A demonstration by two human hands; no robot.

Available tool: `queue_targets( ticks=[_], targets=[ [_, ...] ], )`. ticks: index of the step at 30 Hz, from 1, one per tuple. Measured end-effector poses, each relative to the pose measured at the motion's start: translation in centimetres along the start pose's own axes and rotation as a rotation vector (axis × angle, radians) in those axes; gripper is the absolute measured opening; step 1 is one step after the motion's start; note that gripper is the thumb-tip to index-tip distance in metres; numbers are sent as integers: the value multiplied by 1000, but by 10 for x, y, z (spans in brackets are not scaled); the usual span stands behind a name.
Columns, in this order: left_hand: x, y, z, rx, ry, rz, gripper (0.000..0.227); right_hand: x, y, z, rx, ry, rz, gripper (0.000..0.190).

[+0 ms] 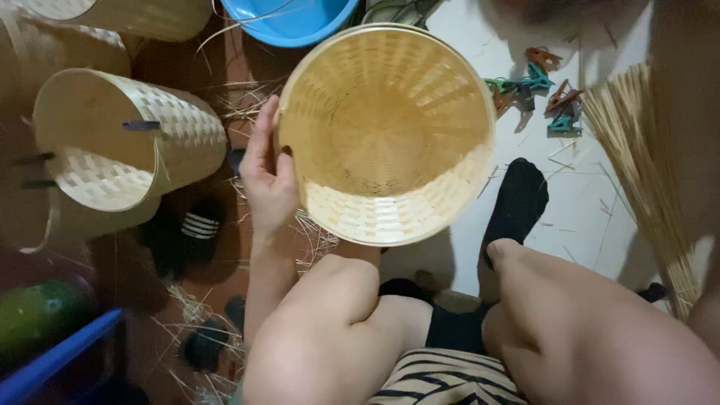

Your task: Weaving the rim of a bamboo basket and securing it with plastic clips.

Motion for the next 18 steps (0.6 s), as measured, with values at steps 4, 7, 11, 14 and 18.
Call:
queue_targets(
  ticks=[4,7,11,14,18],
  targets=[
    [-10,-26,10,20,0,-82,66,3,-2,-1,-29,1,-23,36],
    [-8,-56,10,-75,12,-201,64,6,10,12,-51,-16,-21,25],
    [-7,-83,8,-110,41,-383,62,29,46,15,-35,307,172,25],
    [3,-94,-13,-202,25,-445,56,69,90,20,-20,562,326,25],
    [20,-108,-18,-211,-29,-564,37,116,136,3,23,889,548,25]
  ],
)
Point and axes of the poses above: each hand's wrist, its own x-axis towards the middle knuckle, its own y-axis out of the back of the hand, z = x × y, the point moved 9 cm from there along x, towards the middle knuckle, and after that the axes turned 10 degrees about x, right-handed, at the moved point
